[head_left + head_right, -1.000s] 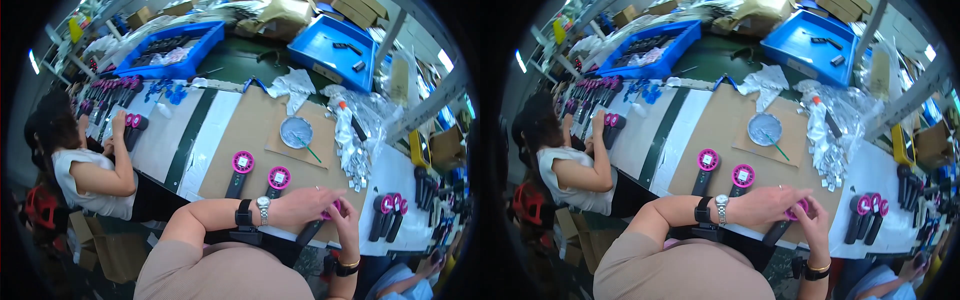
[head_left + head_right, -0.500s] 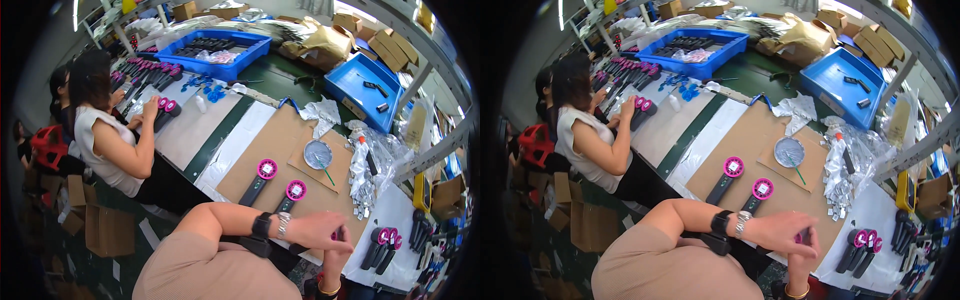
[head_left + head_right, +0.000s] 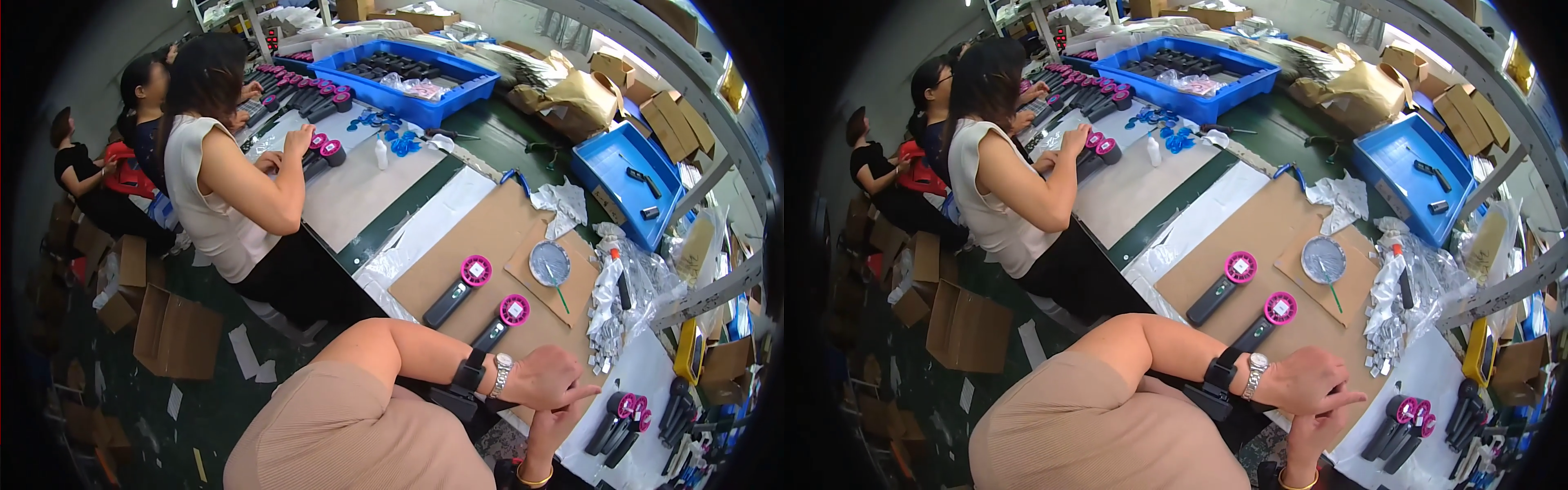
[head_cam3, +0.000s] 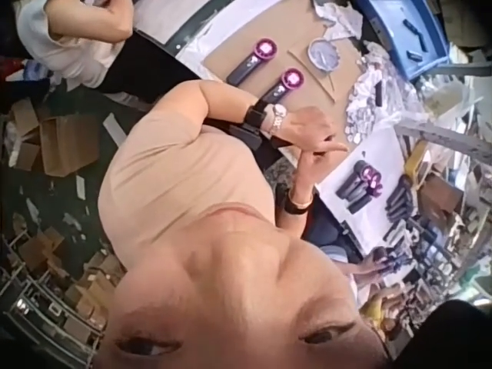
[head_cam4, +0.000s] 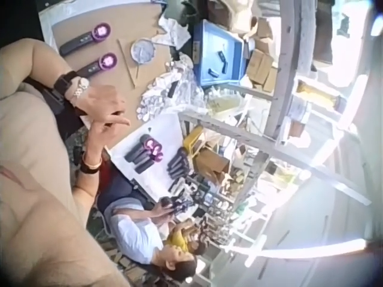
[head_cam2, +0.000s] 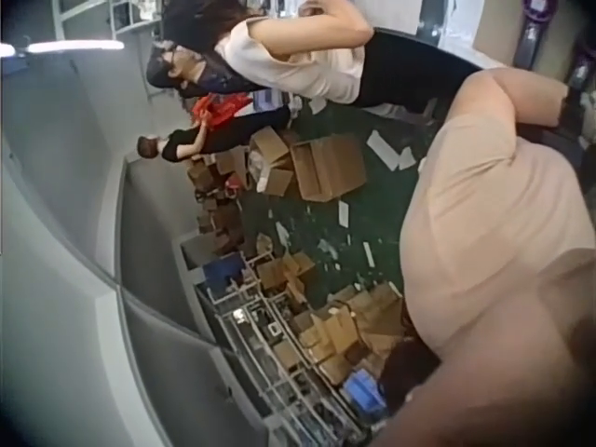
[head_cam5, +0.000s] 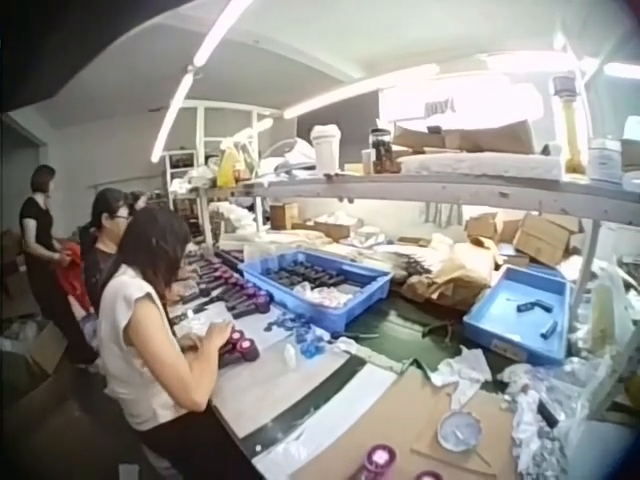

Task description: Apply sealant and assemble plastic components of a handheld device on a factory production line.

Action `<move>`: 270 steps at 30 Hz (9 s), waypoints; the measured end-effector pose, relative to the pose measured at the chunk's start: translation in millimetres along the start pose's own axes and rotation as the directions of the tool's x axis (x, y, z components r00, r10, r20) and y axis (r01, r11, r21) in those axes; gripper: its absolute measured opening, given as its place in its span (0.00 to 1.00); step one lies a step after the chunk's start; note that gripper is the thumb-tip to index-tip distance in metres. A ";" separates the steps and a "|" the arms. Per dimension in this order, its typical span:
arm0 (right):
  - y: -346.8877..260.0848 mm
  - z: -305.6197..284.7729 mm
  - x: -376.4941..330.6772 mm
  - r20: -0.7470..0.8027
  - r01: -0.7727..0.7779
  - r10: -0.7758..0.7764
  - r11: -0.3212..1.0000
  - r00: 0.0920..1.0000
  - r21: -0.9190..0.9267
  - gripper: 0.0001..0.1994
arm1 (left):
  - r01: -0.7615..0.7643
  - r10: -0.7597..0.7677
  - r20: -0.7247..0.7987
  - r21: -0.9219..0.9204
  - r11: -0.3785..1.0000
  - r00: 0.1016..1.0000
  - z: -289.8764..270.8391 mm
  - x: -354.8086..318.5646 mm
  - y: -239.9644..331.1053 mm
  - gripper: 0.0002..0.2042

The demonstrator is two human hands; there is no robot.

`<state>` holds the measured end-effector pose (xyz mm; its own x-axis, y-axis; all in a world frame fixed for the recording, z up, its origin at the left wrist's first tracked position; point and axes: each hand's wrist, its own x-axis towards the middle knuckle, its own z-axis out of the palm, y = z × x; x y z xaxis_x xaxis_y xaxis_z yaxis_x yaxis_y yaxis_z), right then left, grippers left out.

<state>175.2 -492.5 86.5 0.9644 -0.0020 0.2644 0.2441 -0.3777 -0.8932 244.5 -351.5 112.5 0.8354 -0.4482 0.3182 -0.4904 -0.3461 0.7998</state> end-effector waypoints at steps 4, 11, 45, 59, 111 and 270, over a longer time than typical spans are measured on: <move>2.5 1.7 4.3 -0.031 0.043 -0.046 0.996 0.998 -0.076 0.21 | -0.077 0.088 -0.100 0.108 0.991 0.991 3.1 2.9 -8.0 0.26; -4.9 21.2 46.4 0.047 -0.152 0.147 0.980 0.988 0.127 0.19 | -0.026 0.028 -0.099 0.029 0.999 0.995 -39.9 3.5 -11.5 0.19; 58.8 -35.2 318.5 0.173 -0.637 0.627 0.770 0.760 0.010 0.16 | -0.148 0.181 -0.127 0.235 0.961 0.975 -138.5 -37.6 -89.9 0.13; 22.7 -37.2 247.8 -0.062 -0.191 0.239 0.885 0.969 0.425 0.16 | -0.216 0.233 -0.046 0.235 0.948 0.971 -116.2 -29.9 -77.0 0.14; -51.6 -67.1 -26.4 0.149 0.167 -0.096 0.786 0.984 -0.595 0.26 | -0.174 0.167 0.053 0.195 0.965 0.985 -72.7 -19.0 -85.1 0.56; 8.4 50.3 147.2 -0.006 0.126 -0.161 0.790 0.987 -0.600 0.15 | -0.264 0.237 0.117 0.479 0.837 0.964 -171.2 -88.7 -96.2 0.26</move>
<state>324.3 -449.4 99.6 0.9118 0.0535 0.4072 0.2528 -0.8544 -0.4539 260.1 -137.3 94.4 0.6601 -0.6110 0.4369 -0.7502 -0.5658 0.3421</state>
